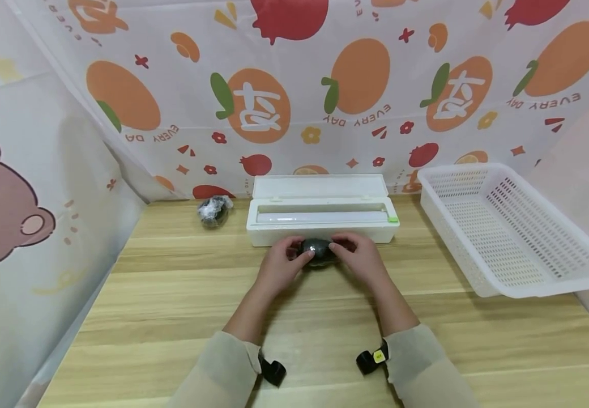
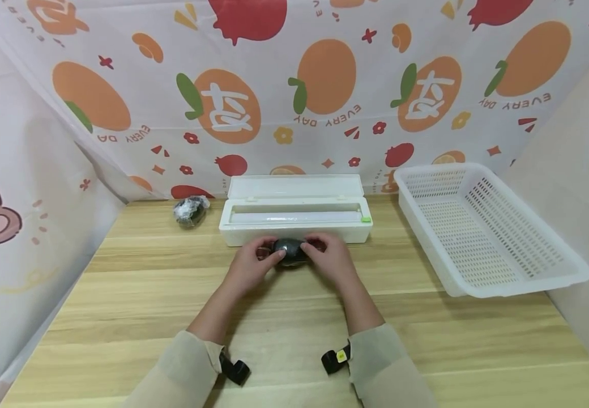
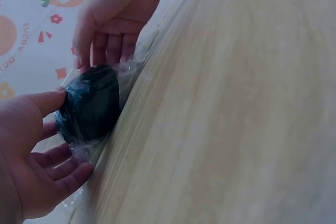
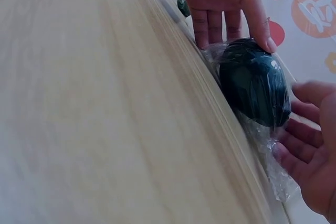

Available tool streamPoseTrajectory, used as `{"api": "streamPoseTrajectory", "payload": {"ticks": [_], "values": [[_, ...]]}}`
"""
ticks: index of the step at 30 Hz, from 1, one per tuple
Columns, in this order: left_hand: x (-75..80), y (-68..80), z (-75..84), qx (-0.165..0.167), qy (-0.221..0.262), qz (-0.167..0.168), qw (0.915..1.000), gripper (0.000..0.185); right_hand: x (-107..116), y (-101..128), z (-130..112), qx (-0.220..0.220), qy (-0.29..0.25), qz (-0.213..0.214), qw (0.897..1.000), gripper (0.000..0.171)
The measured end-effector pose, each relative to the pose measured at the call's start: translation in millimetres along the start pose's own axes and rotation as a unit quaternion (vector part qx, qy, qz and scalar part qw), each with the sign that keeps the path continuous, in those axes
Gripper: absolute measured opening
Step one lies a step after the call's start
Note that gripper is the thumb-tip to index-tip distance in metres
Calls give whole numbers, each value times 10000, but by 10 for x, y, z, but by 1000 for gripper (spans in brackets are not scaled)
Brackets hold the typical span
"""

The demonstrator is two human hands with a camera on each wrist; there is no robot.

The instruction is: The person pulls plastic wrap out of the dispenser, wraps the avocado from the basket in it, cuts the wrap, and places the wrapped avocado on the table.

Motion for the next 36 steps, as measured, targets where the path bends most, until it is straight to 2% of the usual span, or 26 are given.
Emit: {"api": "streamPoseTrajectory", "payload": {"ticks": [3,9,18,20,22,26,28,32,36], "values": [[-22,-6,-4,25,74,-44,10000,45,13,-9,28,-104,-116,101,9998,26],[-48,-25,-50,282,252,-87,9992,43,-28,-44,46,-33,-34,-48,10000,32],[-44,-26,-70,207,69,-22,9998,41,-69,-34,103,157,-67,-111,9998,40],[-22,-16,-46,97,35,167,9998,42,-67,-30,108,171,-26,-108,9998,39],[25,-3,14,-222,-224,532,9981,44,-62,-29,107,181,23,-79,9998,37],[85,44,170,-875,-1004,1178,9841,46,-61,-37,99,277,96,-60,9996,37],[48,47,203,-984,-1210,1096,9817,48,-64,-42,95,381,101,-97,9992,37],[-57,14,148,-679,-1042,664,9900,52,-35,-27,112,444,-59,-37,9990,34],[-76,5,72,-403,-728,535,9951,53,84,9,114,351,-198,758,9963,24]]}}
Point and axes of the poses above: each hand's wrist, its own y-axis away from the middle knuckle, its own x-axis out of the back of the hand, z = x × y, the point moved 7 cm from there along -y, towards the middle knuckle, and after that the axes turned 3 degrees about y, right-handed, at the moved point
